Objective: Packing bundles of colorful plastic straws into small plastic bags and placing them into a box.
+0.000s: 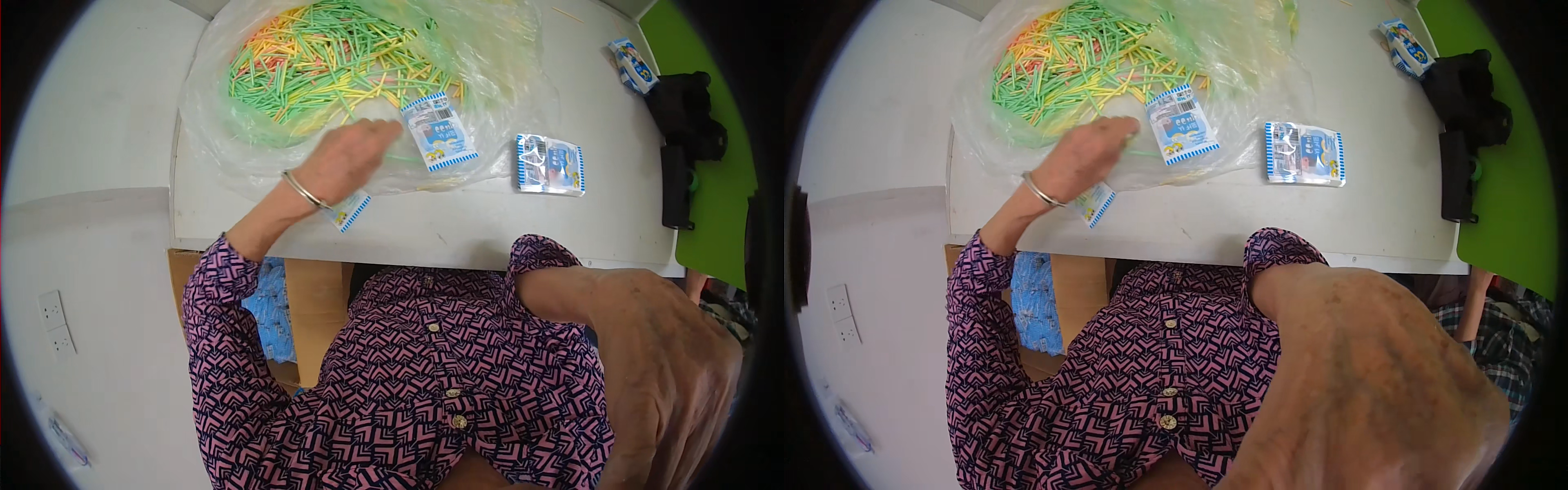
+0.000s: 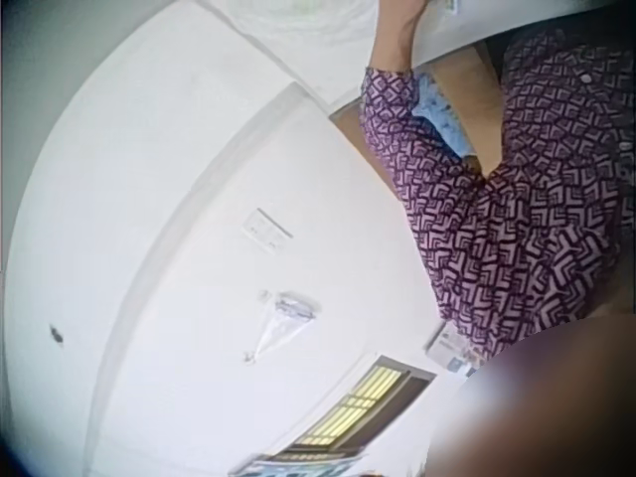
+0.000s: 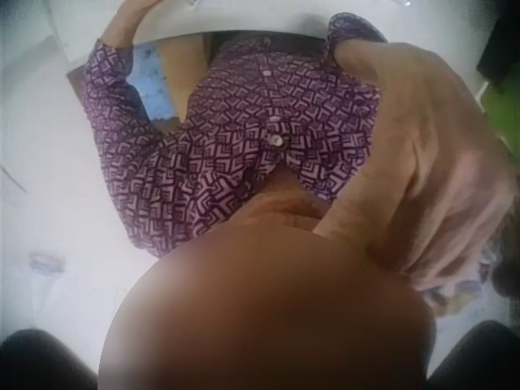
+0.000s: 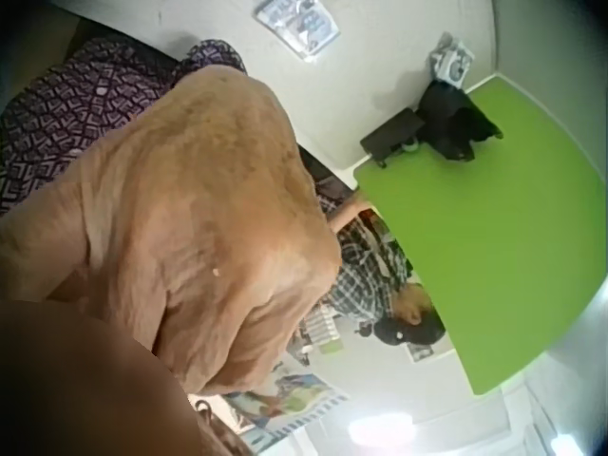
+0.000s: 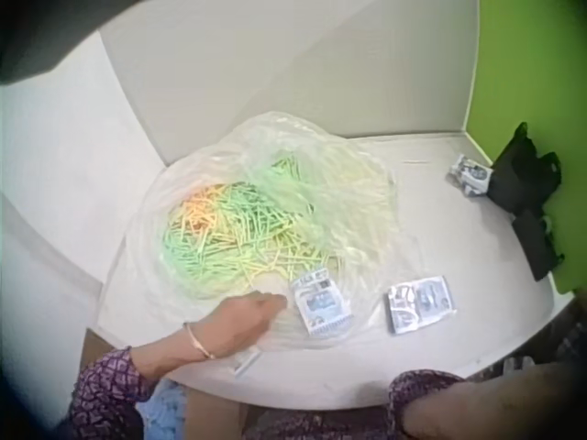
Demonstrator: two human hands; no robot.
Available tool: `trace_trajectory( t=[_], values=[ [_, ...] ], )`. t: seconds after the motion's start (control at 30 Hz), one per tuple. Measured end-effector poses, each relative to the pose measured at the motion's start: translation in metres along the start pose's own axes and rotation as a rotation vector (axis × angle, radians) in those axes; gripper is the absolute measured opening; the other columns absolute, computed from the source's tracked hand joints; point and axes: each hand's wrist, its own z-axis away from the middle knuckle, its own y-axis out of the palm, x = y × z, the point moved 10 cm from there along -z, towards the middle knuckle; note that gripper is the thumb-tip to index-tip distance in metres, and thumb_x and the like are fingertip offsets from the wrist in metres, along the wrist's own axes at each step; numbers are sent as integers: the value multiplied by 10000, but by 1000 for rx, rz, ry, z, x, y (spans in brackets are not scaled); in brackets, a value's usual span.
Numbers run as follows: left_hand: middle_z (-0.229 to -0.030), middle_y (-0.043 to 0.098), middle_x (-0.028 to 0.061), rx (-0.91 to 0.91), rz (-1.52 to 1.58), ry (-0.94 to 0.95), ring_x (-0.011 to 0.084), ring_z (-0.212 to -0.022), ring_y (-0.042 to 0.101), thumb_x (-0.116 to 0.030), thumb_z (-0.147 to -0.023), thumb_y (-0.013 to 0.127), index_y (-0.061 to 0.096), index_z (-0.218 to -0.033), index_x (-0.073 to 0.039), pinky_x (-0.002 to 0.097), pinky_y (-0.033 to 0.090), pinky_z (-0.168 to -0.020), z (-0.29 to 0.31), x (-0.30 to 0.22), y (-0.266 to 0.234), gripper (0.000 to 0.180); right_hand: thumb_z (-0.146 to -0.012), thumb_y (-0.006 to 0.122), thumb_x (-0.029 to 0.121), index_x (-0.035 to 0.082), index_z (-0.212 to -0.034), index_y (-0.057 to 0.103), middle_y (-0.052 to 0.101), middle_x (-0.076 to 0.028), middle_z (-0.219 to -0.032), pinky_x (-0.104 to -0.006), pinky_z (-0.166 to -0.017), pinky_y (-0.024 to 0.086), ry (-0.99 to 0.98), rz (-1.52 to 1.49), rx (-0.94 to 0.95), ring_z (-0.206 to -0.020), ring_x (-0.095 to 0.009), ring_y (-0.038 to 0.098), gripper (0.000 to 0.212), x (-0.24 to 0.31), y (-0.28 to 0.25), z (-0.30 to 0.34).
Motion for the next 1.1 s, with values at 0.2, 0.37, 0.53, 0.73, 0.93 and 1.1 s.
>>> trace_trajectory(
  t=[0.2, 0.37, 0.53, 0.73, 0.93, 1.1],
  values=[
    [-743, 538, 29, -149, 424, -354, 93, -629, 544, -73, -844, 585, 533, -1039, -27, 256, 470, -581, -13, 95, -30, 207, -793, 656, 69, 24, -824, 671, 682, -119, -789, -367, -728, 521, 48, 34, -52, -661, -212, 630, 57, -19, 10, -18],
    [-705, 596, 175, -218, 151, -238, 330, -633, 599, -73, -797, 566, 546, -915, -31, 416, 469, -572, -23, 110, -6, 126, -804, 662, 57, -12, -912, 666, 683, -80, -847, -284, -744, 500, 389, 440, -472, -741, -145, 621, 128, -67, -55, 20],
    [-716, 581, 202, -184, 41, -162, 398, -671, 583, -19, -817, 503, 481, -1008, -23, 481, 475, -583, -37, 78, 10, 193, -844, 653, 84, -52, -1104, 629, 675, -78, -966, -238, -750, 486, 682, 771, -774, -806, -96, 609, 294, -92, -123, 75],
    [-740, 601, 199, -154, 56, -272, 368, -691, 604, -57, -825, 535, 511, -1077, -51, 436, 490, -608, -38, 93, 1, 253, -845, 669, 126, -47, -1098, 637, 684, -58, -908, -216, -735, 474, 769, 753, -838, -769, -77, 605, 308, -109, -152, 100],
    [-689, 555, 1, -530, 838, -520, 67, -635, 539, -51, -797, 681, 506, -1165, -39, 240, 515, -606, -20, 117, -52, 408, -843, 680, 167, -39, -1025, 675, 686, -50, -837, -208, -677, 461, 857, 739, -860, -719, -65, 596, 275, -115, -162, 115],
    [-731, 564, 9, -722, 1116, -380, 67, -669, 552, -7, -832, 638, 505, -1172, 2, 220, 525, -636, -25, 69, -85, 366, -839, 694, 206, -30, -991, 688, 662, -17, -780, -198, -596, 430, 864, 708, -856, -669, -33, 552, 280, -118, -159, 114]
  ],
)
